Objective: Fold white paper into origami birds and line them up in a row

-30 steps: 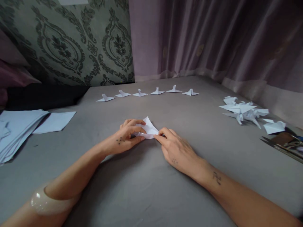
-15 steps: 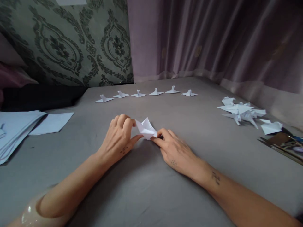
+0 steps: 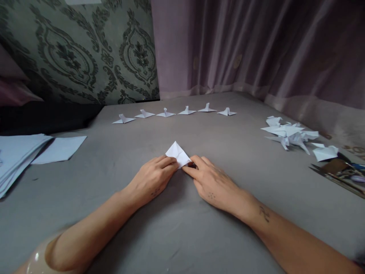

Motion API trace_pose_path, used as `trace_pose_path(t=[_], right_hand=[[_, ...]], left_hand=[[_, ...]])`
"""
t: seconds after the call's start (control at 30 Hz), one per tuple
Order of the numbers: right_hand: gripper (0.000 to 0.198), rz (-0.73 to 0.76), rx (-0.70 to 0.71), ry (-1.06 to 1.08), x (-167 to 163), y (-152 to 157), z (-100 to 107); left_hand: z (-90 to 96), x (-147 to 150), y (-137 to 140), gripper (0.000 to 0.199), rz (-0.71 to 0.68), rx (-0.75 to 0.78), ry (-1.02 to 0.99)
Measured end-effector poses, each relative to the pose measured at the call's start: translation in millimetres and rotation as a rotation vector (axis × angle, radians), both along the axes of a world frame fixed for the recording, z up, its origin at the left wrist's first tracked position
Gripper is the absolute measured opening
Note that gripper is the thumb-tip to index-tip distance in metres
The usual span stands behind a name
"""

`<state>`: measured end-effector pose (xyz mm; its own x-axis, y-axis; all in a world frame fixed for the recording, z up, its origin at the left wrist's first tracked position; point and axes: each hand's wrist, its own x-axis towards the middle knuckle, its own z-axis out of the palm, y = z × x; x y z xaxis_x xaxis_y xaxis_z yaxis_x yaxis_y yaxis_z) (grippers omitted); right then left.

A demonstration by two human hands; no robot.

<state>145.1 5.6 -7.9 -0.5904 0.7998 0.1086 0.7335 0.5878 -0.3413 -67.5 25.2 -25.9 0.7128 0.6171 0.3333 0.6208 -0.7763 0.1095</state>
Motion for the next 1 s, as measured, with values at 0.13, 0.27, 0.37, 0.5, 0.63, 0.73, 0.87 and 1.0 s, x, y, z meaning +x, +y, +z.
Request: trace_pose_path(t=[0.13, 0.27, 0.37, 0.5, 0.63, 0.73, 0.87, 1.0], right_hand=[[0.047, 0.048, -0.069, 0.091, 8.8, 5.4, 2.4], [0.042, -0.007, -0.170, 0.244, 14.0, 13.1, 0.9], [0.034, -0.185, -0.273, 0.383, 13.1, 20.3, -6.5], [0.019, -0.321, -0.389, 0.562, 8.6, 29.4, -18.8], [0.018, -0.360, -0.405, 0.606, 4.7, 32.4, -20.7], [0.015, -0.341, -0.377, 0.521, 2.8, 33.1, -16.9], [0.015, -0.353, -0.397, 0.537, 2.1, 36.7, -14.2], [0.015, -0.399, -0.444, 0.590, 3.2, 40.5, -14.6]], left_hand=[[3.1, 2.5, -0.2, 0.029, -0.040, -0.038, 0.007], [4.4, 2.7, -0.3, 0.030, -0.068, -0.096, -0.019], [2.4, 1.1, 0.0, 0.029, -0.073, -0.134, -0.027], [0.4, 0.7, 0.4, 0.029, -0.073, -0.165, -0.023], [1.1, 2.3, 0.6, 0.030, -0.066, -0.160, -0.034], [1.0, 2.6, 0.8, 0.030, -0.067, -0.165, -0.033], [-1.5, 1.9, 1.8, 0.033, -0.071, -0.155, -0.025], [-3.7, 2.2, 4.2, 0.037, -0.100, -0.138, 0.005]])
